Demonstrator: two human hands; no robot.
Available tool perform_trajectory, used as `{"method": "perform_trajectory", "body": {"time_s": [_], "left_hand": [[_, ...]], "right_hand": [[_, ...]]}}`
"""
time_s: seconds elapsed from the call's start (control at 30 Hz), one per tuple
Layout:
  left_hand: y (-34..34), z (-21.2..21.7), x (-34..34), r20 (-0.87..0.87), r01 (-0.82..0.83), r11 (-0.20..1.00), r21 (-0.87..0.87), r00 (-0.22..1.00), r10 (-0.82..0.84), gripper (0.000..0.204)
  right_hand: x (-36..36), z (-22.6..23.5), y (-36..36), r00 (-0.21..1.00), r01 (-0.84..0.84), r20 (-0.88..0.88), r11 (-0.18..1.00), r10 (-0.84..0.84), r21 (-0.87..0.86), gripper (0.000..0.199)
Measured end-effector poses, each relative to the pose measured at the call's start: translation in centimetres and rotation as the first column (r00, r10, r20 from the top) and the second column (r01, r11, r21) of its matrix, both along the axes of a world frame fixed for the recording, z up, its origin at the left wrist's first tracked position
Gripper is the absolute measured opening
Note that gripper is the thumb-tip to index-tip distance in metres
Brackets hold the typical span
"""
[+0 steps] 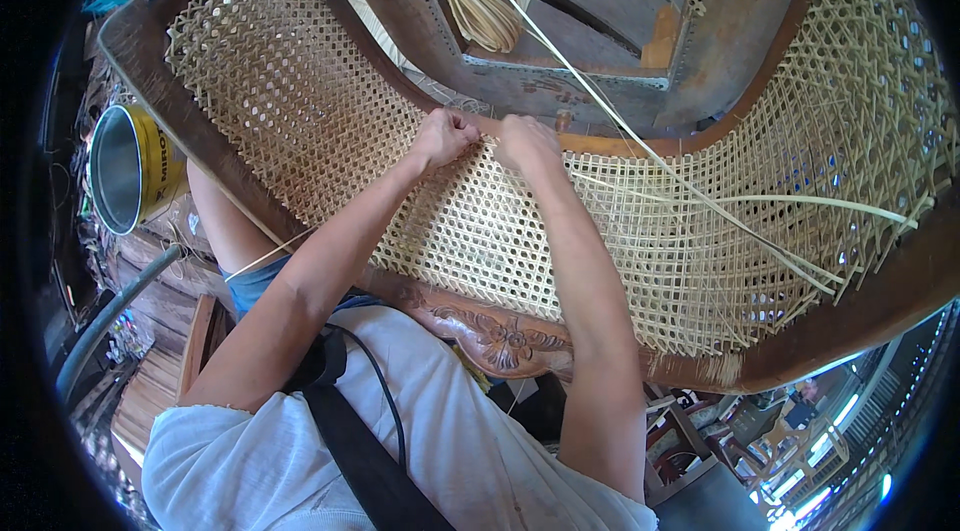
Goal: Repairing and weaving cane webbing onto a wooden furniture frame.
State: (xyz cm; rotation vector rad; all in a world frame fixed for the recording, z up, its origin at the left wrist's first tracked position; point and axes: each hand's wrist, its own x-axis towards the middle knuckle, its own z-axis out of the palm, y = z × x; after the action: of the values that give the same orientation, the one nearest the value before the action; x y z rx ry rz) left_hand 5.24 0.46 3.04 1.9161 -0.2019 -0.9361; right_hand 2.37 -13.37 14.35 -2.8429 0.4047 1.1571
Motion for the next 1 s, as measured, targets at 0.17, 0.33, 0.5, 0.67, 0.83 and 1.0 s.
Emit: {"method": "perform_trajectory", "body": {"time_s": [0.17, 0.33, 0.5, 0.67, 0.83, 1.0], "left_hand": [[-0.1, 0.1, -0.1, 0.011, -0.026, 0.999, 0.036, 1.0, 0.025, 0.029], [-0.6, 1.5, 0.5, -0.003, 0.124, 0.985, 0.122, 0.992, -0.124, 0.027], [-0.6, 1.7, 0.6, -0.003, 0.149, 0.977, 0.149, 0.989, -0.15, 0.028], [-0.4, 1.4, 0.8, -0.004, 0.199, 0.969, 0.146, 0.98, -0.2, 0.028], [-0.8, 2.0, 0.6, 0.024, 0.18, 0.979, 0.093, 0.983, -0.183, 0.034], [-1.6, 1.3, -0.8, 0.118, 0.183, 0.963, 0.196, 0.971, -0.208, 0.029]], "right_hand": [[-1.1, -0.7, -1.7, 0.945, 0.328, -0.065, 0.934, -0.322, 0.145, 0.025], [-1.3, -0.5, -1.3, 0.974, 0.228, -0.02, 0.968, -0.228, 0.107, 0.024], [0.0, 1.3, 0.1, 0.998, -0.051, 0.015, 0.99, 0.054, -0.13, 0.022], [0.6, -0.2, 0.9, 0.969, -0.248, -0.037, 0.962, 0.245, -0.117, 0.024], [2.2, -1.4, 2.3, 0.935, -0.347, -0.131, 0.928, 0.33, -0.134, 0.025], [2.3, -0.2, 1.1, 0.968, -0.246, -0.079, 0.965, 0.239, -0.091, 0.025]]}}
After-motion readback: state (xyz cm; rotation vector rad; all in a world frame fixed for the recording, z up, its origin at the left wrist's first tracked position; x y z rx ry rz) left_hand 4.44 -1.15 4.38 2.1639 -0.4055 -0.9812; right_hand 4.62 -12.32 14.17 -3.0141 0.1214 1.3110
